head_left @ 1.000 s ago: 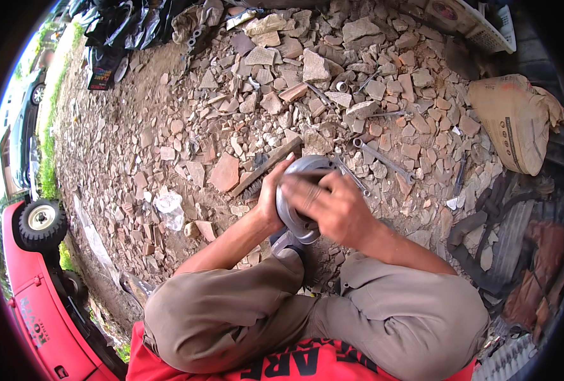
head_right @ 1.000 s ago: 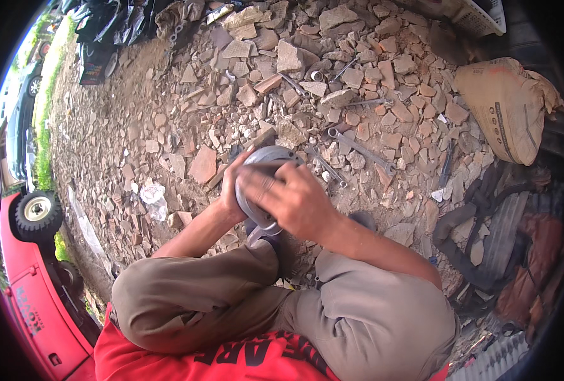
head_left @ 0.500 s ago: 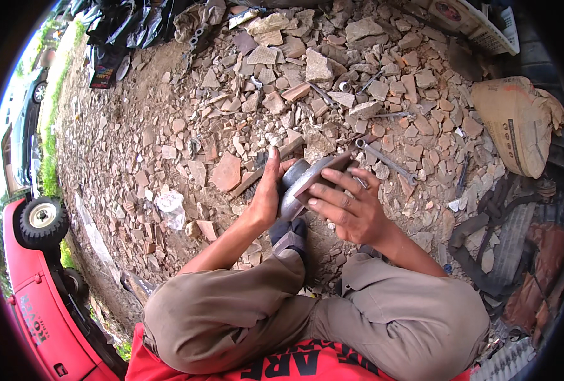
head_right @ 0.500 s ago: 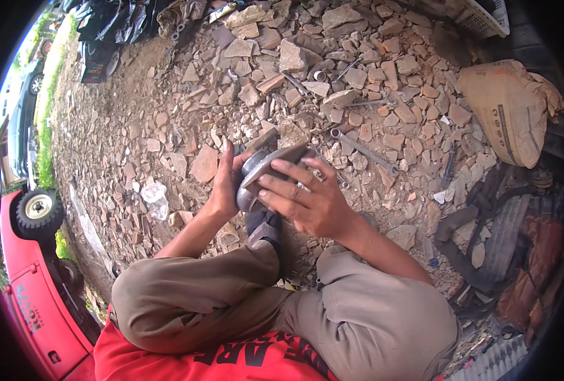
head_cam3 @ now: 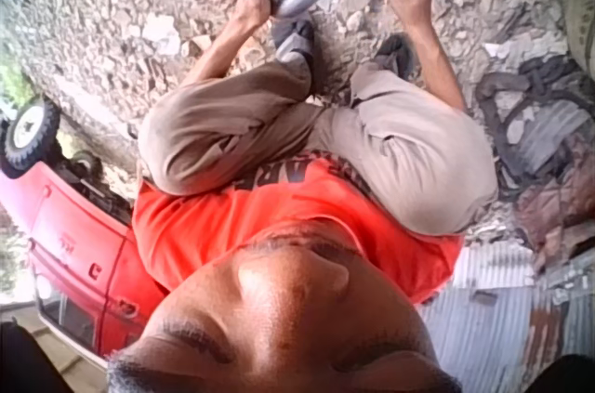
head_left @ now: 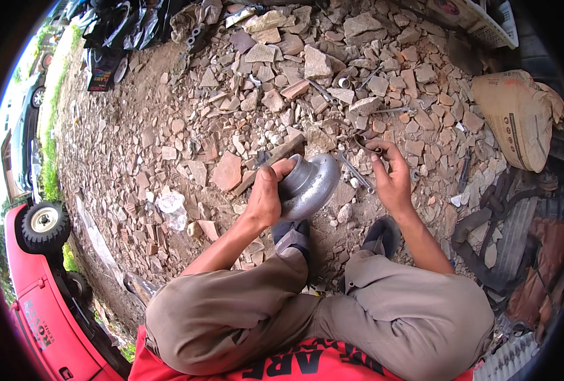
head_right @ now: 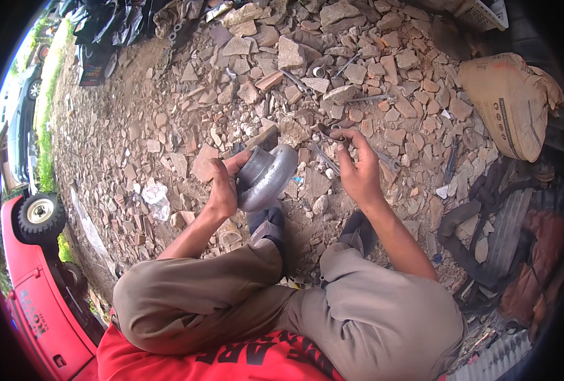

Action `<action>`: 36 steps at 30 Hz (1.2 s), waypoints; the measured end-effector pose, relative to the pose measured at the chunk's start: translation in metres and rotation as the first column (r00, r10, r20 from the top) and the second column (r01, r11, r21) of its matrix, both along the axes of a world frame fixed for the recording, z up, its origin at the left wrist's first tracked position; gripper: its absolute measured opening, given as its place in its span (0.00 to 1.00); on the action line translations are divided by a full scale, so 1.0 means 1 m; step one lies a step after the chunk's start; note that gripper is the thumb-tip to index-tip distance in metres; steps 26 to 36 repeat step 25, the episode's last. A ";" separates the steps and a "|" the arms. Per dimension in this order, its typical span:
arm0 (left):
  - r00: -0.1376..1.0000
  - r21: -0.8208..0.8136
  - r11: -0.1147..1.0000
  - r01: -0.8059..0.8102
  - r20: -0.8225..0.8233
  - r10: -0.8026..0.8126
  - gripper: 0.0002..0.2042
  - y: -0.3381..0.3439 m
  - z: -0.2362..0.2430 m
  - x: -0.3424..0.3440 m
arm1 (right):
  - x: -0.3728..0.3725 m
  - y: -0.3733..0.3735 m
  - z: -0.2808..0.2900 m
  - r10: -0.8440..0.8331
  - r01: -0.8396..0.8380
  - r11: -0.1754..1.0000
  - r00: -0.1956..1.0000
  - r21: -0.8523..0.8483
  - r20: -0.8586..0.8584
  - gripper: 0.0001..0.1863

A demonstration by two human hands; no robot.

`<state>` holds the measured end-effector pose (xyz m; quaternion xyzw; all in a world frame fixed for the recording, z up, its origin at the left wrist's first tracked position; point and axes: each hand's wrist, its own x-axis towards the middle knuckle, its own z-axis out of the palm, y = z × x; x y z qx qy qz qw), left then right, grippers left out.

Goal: The person removes a turbocharger from an engine using a wrench, then sits on the ground to clean the interior of the turbocharger housing with a small tool. The person repeatedly scrapes and wipes the inside of the housing.

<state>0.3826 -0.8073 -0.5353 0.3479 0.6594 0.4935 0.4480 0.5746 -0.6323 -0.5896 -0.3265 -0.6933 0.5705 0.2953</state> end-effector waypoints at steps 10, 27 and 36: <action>0.951 0.196 0.976 0.094 -0.307 -0.030 0.47 0.004 0.000 -0.007 | 0.005 -0.005 -0.013 0.014 -0.052 0.877 0.996 -0.478 -0.083 0.14; 0.125 0.117 0.947 -0.299 0.989 -0.083 0.34 0.008 -0.023 -0.006 | 0.015 -0.004 -0.004 -0.065 -0.012 0.899 0.985 -0.437 -0.162 0.15; 0.125 0.117 0.947 -0.299 0.989 -0.083 0.34 0.008 -0.023 -0.006 | 0.015 -0.004 -0.004 -0.065 -0.012 0.899 0.985 -0.437 -0.162 0.15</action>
